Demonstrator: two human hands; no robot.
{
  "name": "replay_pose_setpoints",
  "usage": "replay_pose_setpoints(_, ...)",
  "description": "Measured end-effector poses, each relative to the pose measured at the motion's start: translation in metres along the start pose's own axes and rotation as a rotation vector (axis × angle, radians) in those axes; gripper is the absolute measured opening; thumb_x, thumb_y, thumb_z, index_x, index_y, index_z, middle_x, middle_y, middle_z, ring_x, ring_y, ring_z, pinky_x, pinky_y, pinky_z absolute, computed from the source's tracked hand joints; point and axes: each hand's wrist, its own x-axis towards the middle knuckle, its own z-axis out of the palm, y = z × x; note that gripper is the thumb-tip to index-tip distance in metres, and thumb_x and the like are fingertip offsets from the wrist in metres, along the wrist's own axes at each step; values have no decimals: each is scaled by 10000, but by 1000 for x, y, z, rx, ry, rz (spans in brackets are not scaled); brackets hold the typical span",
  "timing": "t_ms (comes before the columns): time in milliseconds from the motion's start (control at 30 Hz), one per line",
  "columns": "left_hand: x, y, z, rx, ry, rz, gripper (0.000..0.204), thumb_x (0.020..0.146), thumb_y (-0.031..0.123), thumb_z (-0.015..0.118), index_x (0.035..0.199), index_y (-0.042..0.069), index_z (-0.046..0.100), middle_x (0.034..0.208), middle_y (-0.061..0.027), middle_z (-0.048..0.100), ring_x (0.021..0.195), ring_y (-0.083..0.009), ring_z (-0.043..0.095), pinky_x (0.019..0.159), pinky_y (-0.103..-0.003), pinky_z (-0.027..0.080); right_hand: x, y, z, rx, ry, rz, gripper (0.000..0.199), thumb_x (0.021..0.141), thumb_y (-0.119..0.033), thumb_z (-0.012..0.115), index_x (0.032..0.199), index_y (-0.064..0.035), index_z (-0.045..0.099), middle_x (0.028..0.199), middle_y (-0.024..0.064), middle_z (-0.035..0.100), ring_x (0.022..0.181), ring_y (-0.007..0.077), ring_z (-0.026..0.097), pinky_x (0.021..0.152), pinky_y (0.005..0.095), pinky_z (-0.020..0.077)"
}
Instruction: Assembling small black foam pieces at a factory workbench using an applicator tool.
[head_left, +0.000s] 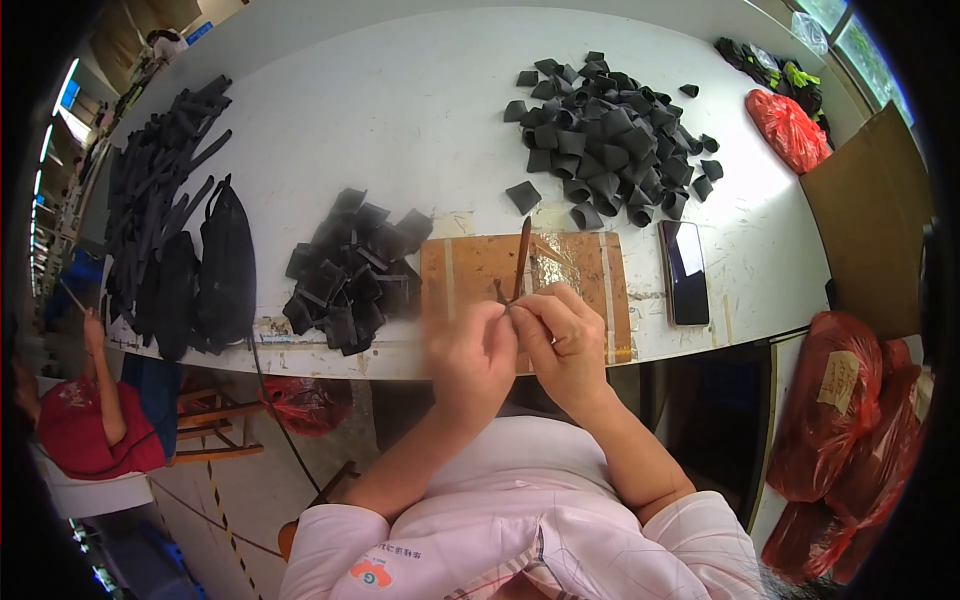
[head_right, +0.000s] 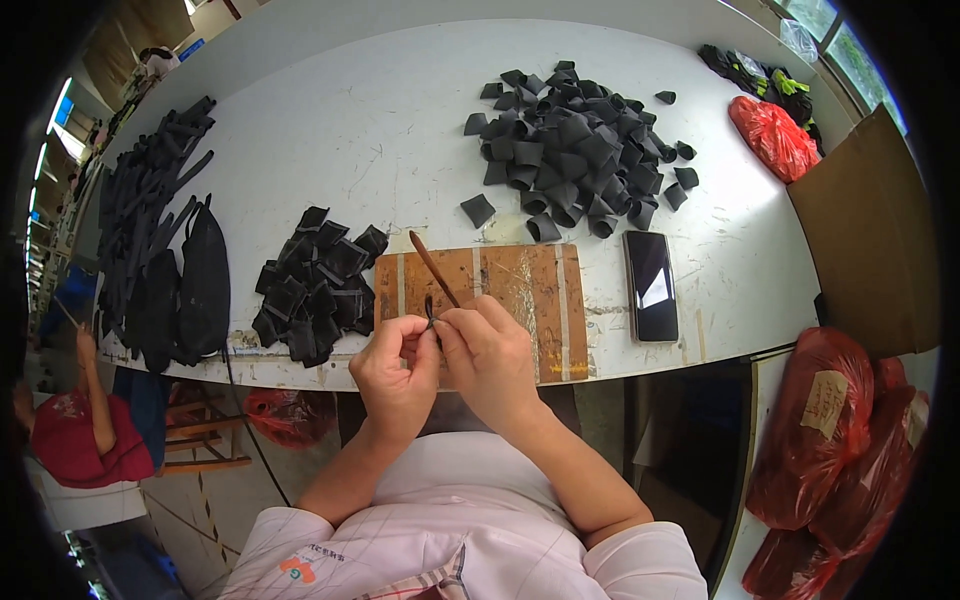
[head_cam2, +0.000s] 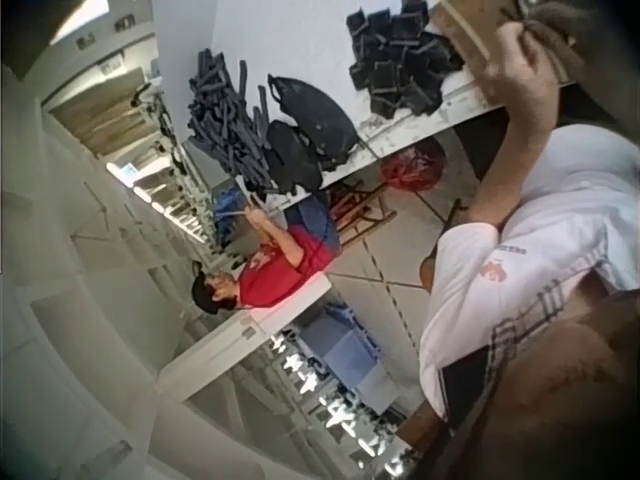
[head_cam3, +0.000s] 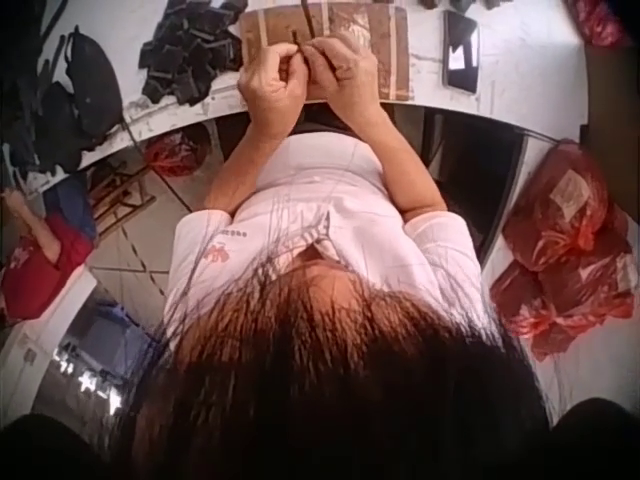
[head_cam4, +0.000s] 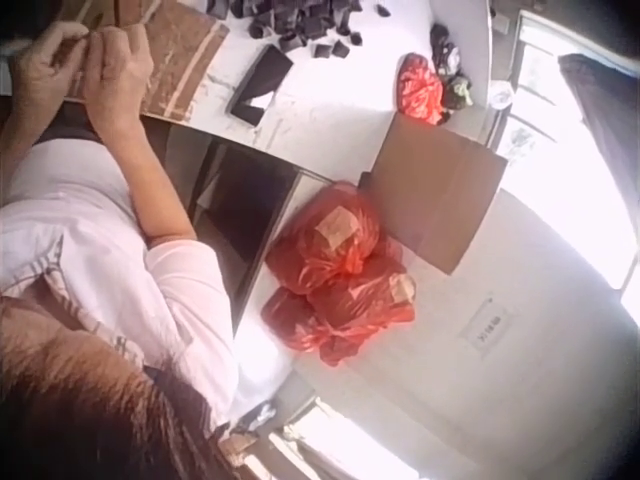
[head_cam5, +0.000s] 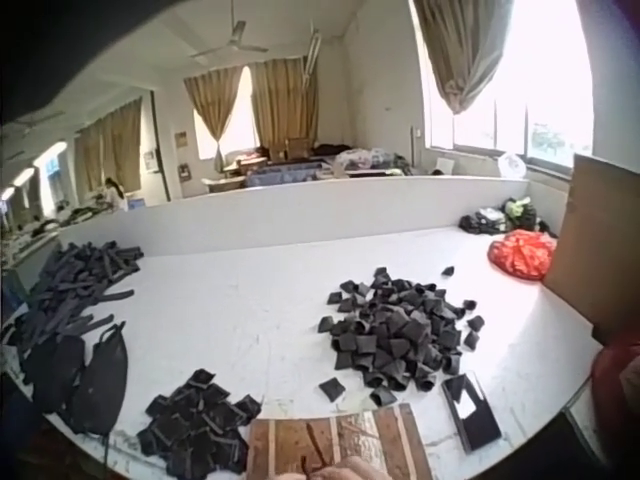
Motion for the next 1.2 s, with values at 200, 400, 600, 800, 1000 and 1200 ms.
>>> replay_pose_setpoints(200, 15, 10, -9, -870, 27, -717, 123, 766, -78, 554, 853, 8, 542, 690, -40, 569, 430, -5, 401, 372, -145, 285, 8, 10, 12, -229, 161, -187, 115, 667, 9, 595, 779, 0, 571, 677, 117, 486, 545, 251, 513, 491, 321, 427)
replay_pose_setpoints(400, 25, -3, -23, -1592, -416, -888, 162, 766, -49, 537, 915, 15, 530, 774, -22, 545, 559, -44, 487, 420, -186, 368, 13, 5, -11, 1041, -123, 517, 63, 796, -71, 597, 780, -13, 579, 727, -12, 559, 576, 58, 491, 481, 242, 416)
replay_pose_setpoints(600, 37, 26, -11, -748, 72, -497, 146, 750, -90, 499, 885, -39, 519, 726, -68, 564, 420, -31, 427, 362, -178, 335, 28, -13, -21, 1072, -345, 661, 209, 866, -232, 539, 741, -65, 558, 659, -50, 478, 539, 22, 369, 464, 183, 301)
replay_pose_setpoints(800, 86, 16, -37, -2007, -442, -862, 153, 828, -12, 452, 967, -10, 517, 783, -124, 601, 319, -26, 313, 313, -171, 250, 89, -40, -45, 889, -400, 386, 290, 868, -292, 540, 685, -66, 537, 600, -50, 433, 505, 20, 338, 431, 173, 268)
replay_pose_setpoints(1000, 70, -2, -20, -1653, -363, -857, 176, 850, 39, 495, 1021, 0, 508, 755, -70, 591, 354, -25, 363, 333, -164, 257, 77, 1, -24, 986, -460, 487, 288, 866, -283, 547, 691, -56, 521, 567, -43, 426, 495, 28, 352, 430, 182, 274)
replay_pose_setpoints(1200, 84, 15, -21, -619, -108, 39, 316, 825, 75, 563, 1115, -30, 496, 965, -88, 569, 880, -108, 527, 718, -214, 424, 65, -11, -26, 373, 20, 146, 292, 805, -287, 618, 872, -10, 553, 692, 32, 498, 647, 107, 490, 512, 227, 385)
